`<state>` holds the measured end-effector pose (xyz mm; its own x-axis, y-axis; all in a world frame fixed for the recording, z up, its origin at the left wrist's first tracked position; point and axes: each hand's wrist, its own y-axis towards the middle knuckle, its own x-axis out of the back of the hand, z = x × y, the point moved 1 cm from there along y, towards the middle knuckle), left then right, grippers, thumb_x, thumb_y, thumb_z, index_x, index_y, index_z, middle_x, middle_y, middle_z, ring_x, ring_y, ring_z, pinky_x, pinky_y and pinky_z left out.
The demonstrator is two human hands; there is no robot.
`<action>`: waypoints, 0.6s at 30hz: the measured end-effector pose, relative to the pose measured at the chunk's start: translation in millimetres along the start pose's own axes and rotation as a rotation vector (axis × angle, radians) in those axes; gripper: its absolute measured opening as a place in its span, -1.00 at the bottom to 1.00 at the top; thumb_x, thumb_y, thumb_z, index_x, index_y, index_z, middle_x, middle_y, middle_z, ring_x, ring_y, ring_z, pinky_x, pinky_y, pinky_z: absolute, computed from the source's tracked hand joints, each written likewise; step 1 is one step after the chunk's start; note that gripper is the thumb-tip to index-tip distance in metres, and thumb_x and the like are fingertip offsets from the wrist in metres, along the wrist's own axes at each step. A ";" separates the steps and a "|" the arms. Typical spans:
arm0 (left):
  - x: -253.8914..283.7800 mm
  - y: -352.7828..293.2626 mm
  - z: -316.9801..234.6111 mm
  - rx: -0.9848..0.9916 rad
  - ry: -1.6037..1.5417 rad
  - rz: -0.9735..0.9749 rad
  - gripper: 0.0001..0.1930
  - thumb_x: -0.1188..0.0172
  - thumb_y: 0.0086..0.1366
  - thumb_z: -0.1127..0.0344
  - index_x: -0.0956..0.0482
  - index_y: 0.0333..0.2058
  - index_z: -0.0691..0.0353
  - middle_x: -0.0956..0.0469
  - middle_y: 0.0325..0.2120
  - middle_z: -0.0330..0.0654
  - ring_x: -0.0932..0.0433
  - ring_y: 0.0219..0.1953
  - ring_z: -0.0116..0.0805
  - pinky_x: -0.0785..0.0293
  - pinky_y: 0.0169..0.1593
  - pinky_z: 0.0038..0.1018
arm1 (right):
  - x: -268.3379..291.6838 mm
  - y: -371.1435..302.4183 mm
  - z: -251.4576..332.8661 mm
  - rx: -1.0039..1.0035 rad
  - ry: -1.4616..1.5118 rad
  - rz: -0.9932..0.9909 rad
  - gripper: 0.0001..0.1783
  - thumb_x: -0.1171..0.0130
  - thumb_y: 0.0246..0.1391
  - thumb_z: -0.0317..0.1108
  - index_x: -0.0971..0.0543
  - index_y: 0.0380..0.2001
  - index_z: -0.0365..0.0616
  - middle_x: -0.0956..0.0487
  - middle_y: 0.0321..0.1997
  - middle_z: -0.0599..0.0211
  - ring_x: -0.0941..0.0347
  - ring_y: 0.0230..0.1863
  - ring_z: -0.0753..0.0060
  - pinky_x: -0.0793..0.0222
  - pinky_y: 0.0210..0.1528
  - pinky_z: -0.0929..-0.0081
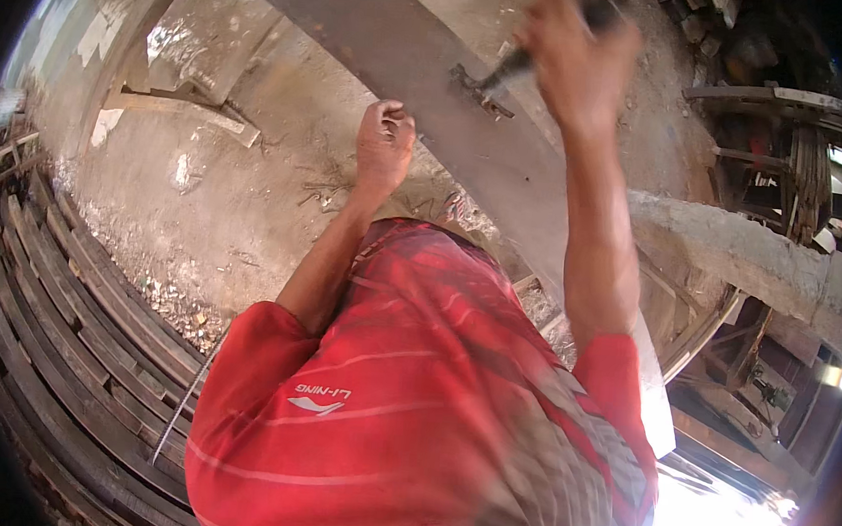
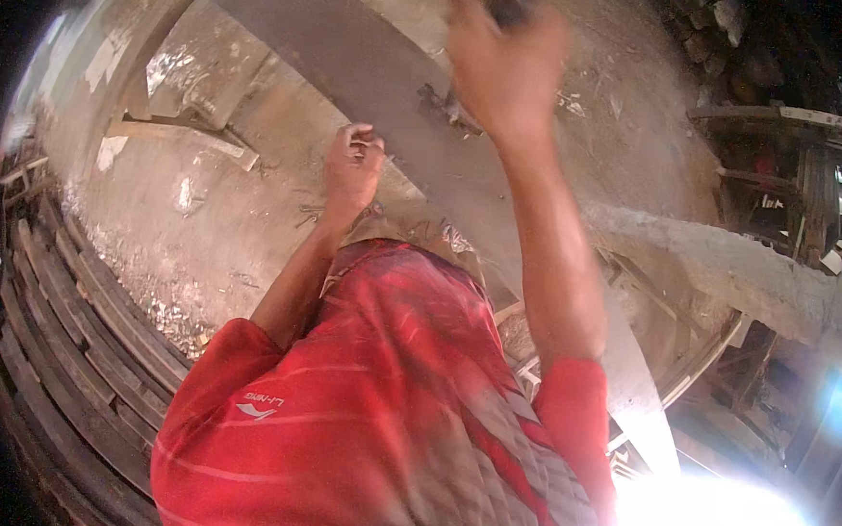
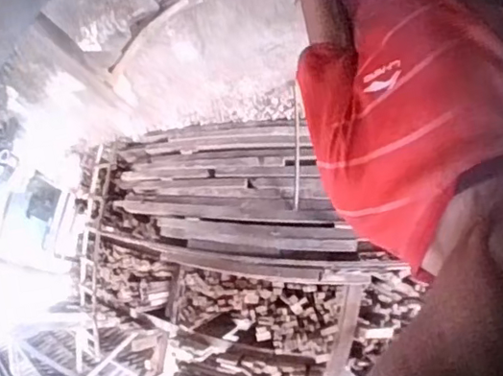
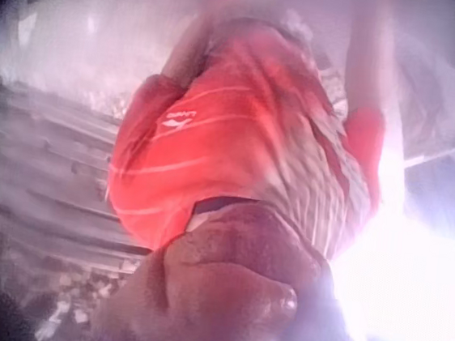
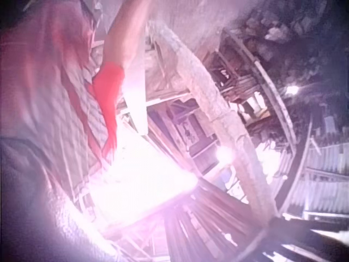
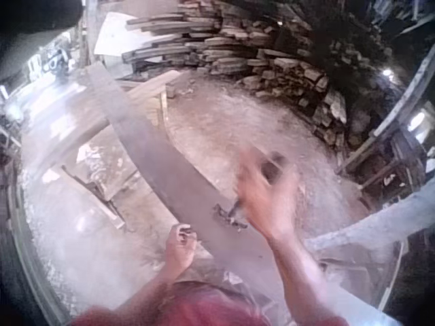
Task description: The person uses a hammer to drive nails into a long, curved wooden plank resting on supports.
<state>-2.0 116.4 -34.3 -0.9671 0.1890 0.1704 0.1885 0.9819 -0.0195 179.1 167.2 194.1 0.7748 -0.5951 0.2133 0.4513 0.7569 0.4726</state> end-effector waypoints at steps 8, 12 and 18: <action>-9.0 -0.3 -2.1 -0.249 0.192 0.142 -0.58 -0.39 0.16 0.43 -0.48 -0.01 0.24 -0.43 -0.16 -0.08 -0.50 -0.30 -0.32 -0.54 -0.22 -0.36 | -15.8 46.2 14.4 -0.302 -0.470 0.044 -0.28 -0.24 0.17 0.21 -0.62 -0.45 -0.44 -0.60 -0.49 -0.31 -0.65 -0.33 -0.29 -0.47 -0.32 0.02; 5.2 -15.3 -7.4 -0.173 0.159 0.082 -0.55 -0.41 0.14 0.43 -0.47 0.00 0.24 -0.41 -0.15 -0.09 -0.50 -0.29 -0.34 -0.59 -0.23 -0.41 | -14.4 30.5 50.5 -0.447 -0.271 0.080 -0.27 -0.23 0.17 0.23 -0.62 -0.50 -0.41 -0.65 -0.50 -0.16 -0.68 -0.36 -0.13 -0.46 -0.35 0.05; -13.5 -13.2 -4.8 -0.268 0.153 0.156 -0.50 -0.43 0.17 0.40 -0.44 0.05 0.25 -0.40 -0.13 -0.08 -0.50 -0.26 -0.35 -0.62 -0.21 -0.43 | -104.2 77.0 -42.6 -0.183 -0.355 0.224 -0.48 -0.26 0.15 0.02 -0.69 -0.29 -0.36 -0.67 -0.31 -0.26 -0.67 -0.13 -0.14 -0.51 -0.12 0.01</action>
<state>9.4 100.8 -31.6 -0.8901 0.3122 0.3320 0.3897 0.8992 0.1991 152.0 298.9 171.8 0.6770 -0.4427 0.5879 0.3854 0.8938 0.2293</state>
